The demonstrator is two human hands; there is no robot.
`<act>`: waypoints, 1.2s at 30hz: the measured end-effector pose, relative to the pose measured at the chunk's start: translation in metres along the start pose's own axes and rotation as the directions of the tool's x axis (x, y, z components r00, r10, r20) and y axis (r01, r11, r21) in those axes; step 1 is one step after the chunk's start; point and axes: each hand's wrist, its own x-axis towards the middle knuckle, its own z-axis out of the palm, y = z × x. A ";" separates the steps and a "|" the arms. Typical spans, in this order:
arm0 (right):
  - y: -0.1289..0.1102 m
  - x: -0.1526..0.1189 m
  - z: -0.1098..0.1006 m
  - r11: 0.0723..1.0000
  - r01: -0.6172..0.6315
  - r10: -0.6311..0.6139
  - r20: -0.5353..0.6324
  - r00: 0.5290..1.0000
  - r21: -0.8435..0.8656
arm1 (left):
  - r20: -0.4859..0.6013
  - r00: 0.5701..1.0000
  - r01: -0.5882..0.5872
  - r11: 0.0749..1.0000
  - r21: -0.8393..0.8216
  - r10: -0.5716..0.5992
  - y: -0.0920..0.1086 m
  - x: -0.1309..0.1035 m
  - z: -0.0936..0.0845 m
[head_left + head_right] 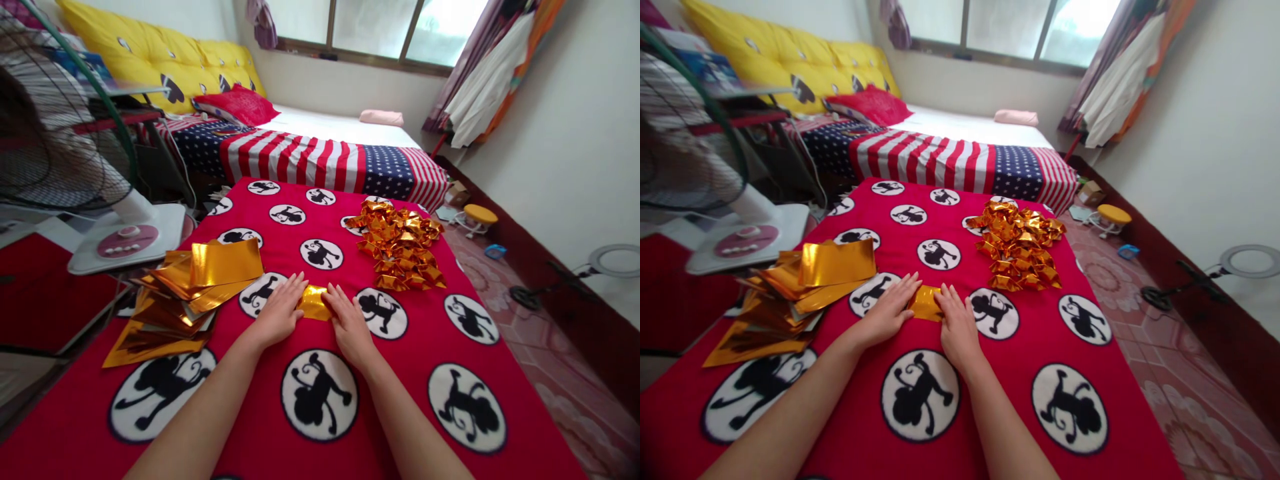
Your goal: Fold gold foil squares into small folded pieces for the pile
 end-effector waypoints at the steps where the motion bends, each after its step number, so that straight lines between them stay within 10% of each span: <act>1: 0.002 0.000 -0.001 1.000 0.001 -0.001 0.007 1.000 0.023 | 0.004 1.000 0.005 1.000 -0.003 -0.005 0.000 0.000 0.000; 17: -0.010 -0.003 0.007 1.000 -0.023 0.022 -0.159 0.987 -0.003 | -0.170 0.977 0.134 0.991 0.023 -0.128 0.020 0.003 0.012; 24: -0.009 -0.012 0.005 0.975 0.035 0.057 -0.397 0.916 0.219 | -0.280 0.949 0.107 0.983 -0.146 -0.145 0.010 0.002 0.012; 36: -0.010 -0.011 0.008 0.996 0.033 -0.003 -0.342 0.940 0.081 | -0.371 0.864 0.037 0.779 -0.626 -0.339 0.012 -0.001 0.011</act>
